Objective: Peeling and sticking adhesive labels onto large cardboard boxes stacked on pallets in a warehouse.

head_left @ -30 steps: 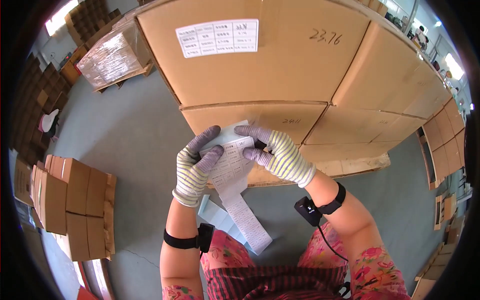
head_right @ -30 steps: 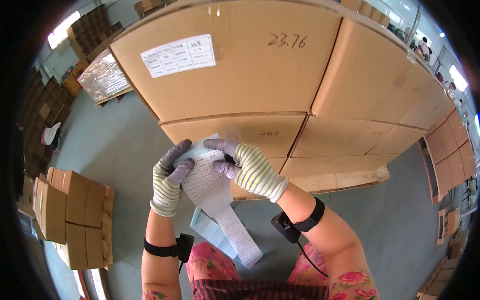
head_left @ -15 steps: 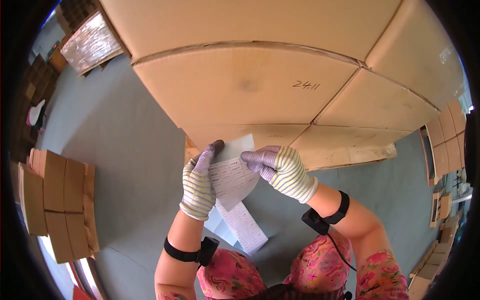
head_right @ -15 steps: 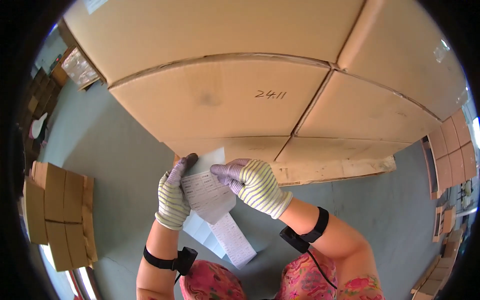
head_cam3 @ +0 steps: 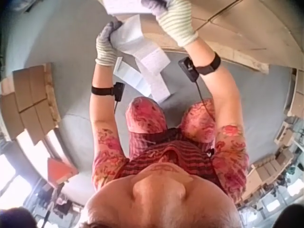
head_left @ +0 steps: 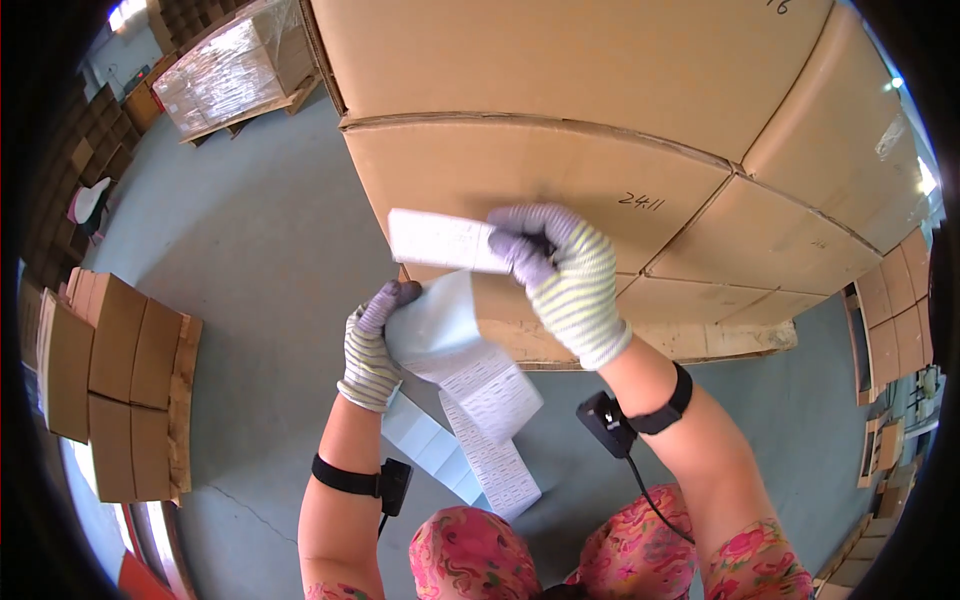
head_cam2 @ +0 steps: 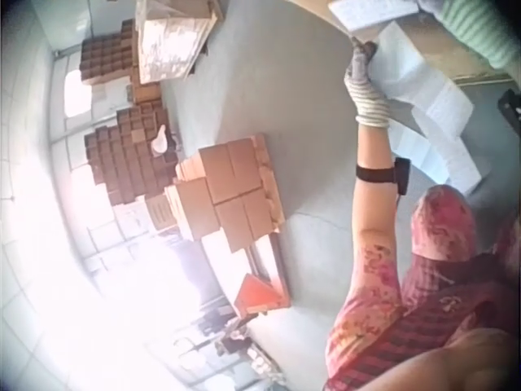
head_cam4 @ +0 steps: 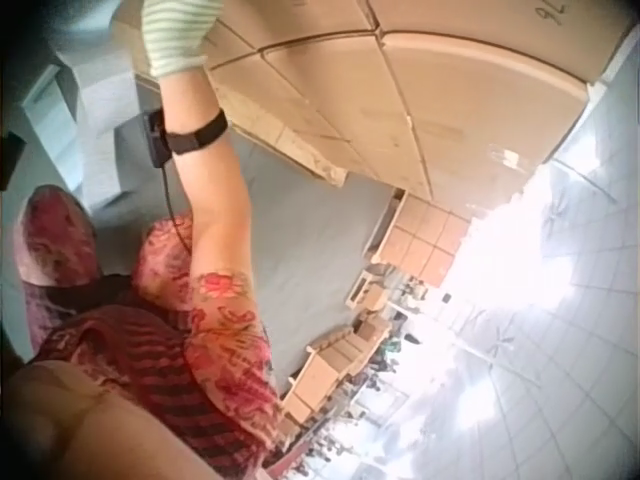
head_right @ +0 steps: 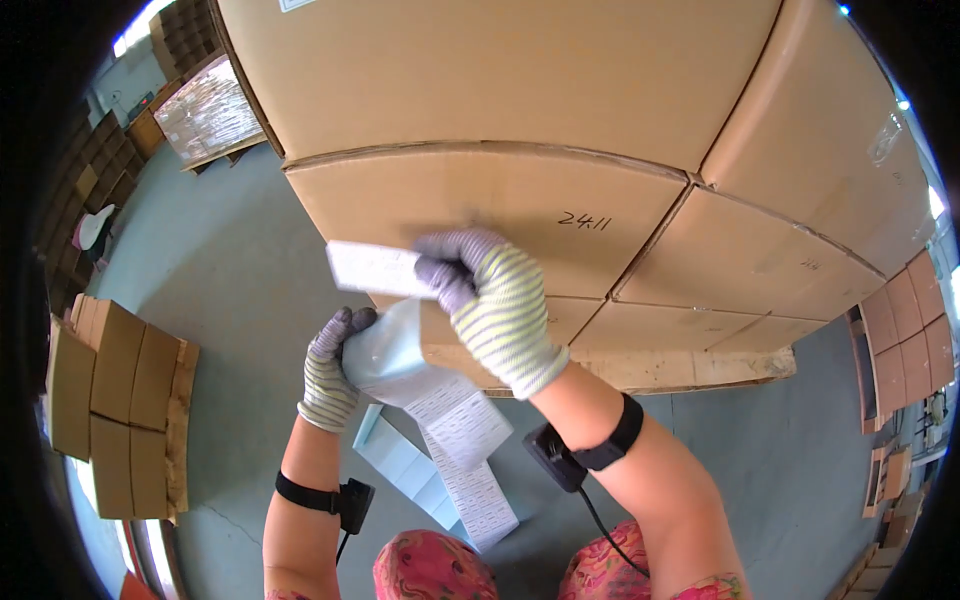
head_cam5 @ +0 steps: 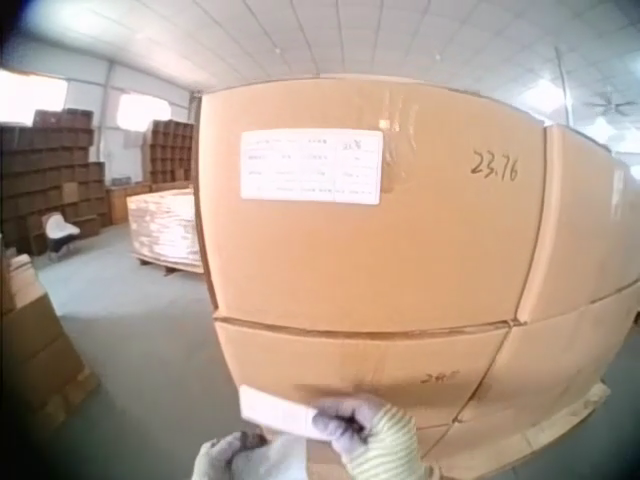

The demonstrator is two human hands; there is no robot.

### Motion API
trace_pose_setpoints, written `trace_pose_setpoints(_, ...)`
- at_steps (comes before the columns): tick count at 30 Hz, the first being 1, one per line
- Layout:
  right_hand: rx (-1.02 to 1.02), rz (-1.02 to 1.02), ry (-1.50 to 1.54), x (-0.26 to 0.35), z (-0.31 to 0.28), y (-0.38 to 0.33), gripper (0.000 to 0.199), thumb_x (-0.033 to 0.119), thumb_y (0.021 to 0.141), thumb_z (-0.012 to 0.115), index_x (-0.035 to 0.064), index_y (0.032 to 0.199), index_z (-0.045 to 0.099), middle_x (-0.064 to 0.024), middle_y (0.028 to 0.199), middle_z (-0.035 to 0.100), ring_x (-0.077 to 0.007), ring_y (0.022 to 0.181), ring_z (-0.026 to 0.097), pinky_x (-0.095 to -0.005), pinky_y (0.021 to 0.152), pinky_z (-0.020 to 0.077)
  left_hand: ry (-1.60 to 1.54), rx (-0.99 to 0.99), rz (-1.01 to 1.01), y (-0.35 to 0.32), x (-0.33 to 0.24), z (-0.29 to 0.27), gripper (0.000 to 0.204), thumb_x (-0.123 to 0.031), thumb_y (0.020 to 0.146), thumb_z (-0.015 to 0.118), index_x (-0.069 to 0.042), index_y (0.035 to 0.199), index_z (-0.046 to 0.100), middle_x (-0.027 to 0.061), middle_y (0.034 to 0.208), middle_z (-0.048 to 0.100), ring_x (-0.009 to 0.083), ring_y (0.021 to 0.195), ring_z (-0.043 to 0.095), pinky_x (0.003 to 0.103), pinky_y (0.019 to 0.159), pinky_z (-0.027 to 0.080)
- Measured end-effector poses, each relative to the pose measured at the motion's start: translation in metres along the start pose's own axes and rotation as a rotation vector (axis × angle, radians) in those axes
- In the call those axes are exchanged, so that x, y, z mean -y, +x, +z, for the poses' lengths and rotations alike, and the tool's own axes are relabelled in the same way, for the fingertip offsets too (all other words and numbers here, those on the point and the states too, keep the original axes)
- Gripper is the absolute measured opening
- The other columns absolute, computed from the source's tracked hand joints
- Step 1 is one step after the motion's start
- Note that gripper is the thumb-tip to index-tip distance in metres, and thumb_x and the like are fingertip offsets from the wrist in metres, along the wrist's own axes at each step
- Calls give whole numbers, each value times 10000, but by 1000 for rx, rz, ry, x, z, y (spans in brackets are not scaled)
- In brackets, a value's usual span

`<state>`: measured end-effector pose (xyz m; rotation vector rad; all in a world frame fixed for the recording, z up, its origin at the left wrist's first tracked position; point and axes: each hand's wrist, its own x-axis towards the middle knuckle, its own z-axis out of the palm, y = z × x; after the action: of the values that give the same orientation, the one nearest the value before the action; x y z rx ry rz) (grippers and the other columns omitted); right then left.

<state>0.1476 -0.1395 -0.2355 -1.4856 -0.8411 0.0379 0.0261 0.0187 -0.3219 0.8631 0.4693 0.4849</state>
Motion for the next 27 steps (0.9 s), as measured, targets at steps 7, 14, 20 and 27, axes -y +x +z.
trace_pose_setpoints(7,-150,-209,-249,-12,-9,19,112,57,782,650,8,882,642,-104,785,645,-162,676,604,-276,630,496,666,-69,160,15,-42,66,592,-484,664,747,82,815,661,112,717,644,156,635,587,279,646,488)
trace_pose_setpoints(14,-210,-175,-209,-4,-4,15,200,91,790,665,7,964,611,-95,793,648,-121,664,601,-241,609,495,714,-172,174,40,-35,74,594,-502,668,742,68,822,674,97,720,653,150,654,587,275,669,486)
trace_pose_setpoints(20,-268,-221,-283,5,-37,-10,244,101,799,665,19,1003,559,-77,763,638,-92,661,594,-218,554,488,669,-172,175,33,-23,80,530,-460,693,745,49,825,673,89,737,651,133,648,570,262,671,478)
trace_pose_setpoints(27,208,55,131,-8,-9,28,202,110,833,604,13,1010,607,-91,792,652,-122,691,612,-241,641,494,284,196,49,-2,-12,39,383,-123,767,702,49,1080,562,127,939,617,169,820,602,289,724,506)
